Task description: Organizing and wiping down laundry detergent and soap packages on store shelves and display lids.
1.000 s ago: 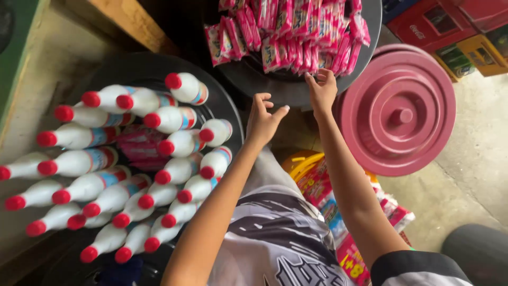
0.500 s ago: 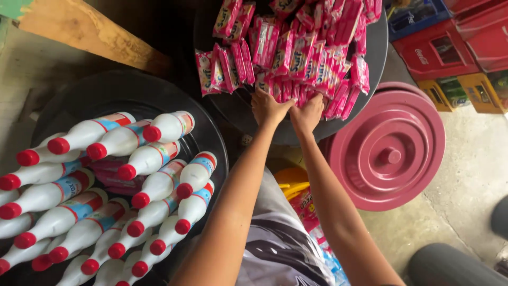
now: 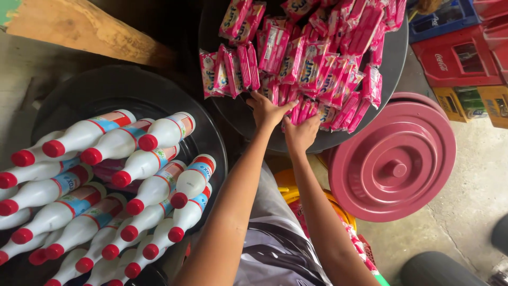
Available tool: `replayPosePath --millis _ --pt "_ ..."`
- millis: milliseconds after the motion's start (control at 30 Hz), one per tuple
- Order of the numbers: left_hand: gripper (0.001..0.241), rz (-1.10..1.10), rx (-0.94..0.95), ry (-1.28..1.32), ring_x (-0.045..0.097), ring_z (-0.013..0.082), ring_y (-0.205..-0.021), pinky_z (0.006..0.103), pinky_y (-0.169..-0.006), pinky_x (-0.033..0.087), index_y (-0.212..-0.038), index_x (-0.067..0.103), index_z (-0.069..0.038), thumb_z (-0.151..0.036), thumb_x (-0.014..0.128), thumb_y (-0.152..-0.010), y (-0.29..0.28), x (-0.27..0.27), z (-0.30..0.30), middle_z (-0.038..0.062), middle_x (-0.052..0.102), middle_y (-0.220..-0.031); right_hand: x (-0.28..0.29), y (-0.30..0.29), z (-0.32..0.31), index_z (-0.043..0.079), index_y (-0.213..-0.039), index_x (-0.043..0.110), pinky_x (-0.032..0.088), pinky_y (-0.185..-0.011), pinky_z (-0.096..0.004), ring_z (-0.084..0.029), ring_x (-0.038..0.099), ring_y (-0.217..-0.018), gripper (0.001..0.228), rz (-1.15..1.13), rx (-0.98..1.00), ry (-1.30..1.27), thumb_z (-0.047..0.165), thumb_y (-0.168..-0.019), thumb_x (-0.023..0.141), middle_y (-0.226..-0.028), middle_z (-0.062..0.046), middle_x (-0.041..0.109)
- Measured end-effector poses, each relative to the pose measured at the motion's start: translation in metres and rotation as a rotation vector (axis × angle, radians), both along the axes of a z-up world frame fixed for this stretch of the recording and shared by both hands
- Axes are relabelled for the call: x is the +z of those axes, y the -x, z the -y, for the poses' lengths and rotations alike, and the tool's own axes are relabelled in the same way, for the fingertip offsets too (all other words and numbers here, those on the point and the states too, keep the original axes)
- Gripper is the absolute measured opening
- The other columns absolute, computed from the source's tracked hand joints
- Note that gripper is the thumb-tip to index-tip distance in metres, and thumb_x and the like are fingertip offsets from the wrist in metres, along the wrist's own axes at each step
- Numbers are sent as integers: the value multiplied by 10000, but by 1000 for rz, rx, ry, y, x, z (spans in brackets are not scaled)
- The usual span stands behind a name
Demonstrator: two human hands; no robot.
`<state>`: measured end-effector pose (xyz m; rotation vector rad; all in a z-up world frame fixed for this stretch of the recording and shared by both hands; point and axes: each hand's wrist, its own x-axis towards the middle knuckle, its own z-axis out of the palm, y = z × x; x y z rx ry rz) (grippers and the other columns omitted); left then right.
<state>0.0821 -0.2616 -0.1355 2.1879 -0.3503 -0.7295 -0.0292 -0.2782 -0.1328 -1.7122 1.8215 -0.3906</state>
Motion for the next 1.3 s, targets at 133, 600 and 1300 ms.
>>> replayPosePath --millis 133,600,1300 --pt "1204 -257 -6 -61 636 487 -1145 533 -1009 521 -1384 289 54 -541 939 -563 -9 -30 -2 337 484 -1300 9 11 2 77 -1207 479 488 -1019 -609 -452 633 -1159 730 -6 56 -44 357 -665 881 -1171 -210 649" --pt "852 -573 -148 -83 609 311 -1296 464 -1089 471 -1292 564 -42 -351 876 -562 40 -45 -69 170 682 -1278 36 59 -54 156 -1168 424 467 -1003 -585 -471 635 -1157 702 153 -26 -317 319 -685 906 -1165 -190 629" --pt "624 -193 105 926 653 231 -974 413 -888 513 -1118 602 -83 -83 923 -583 -9 313 -389 113 671 -978 261 -21 -224 53 -1319 408 596 -402 -597 -486 735 -719 896 1259 693 -716 -146 -559 840 -940 -312 694"
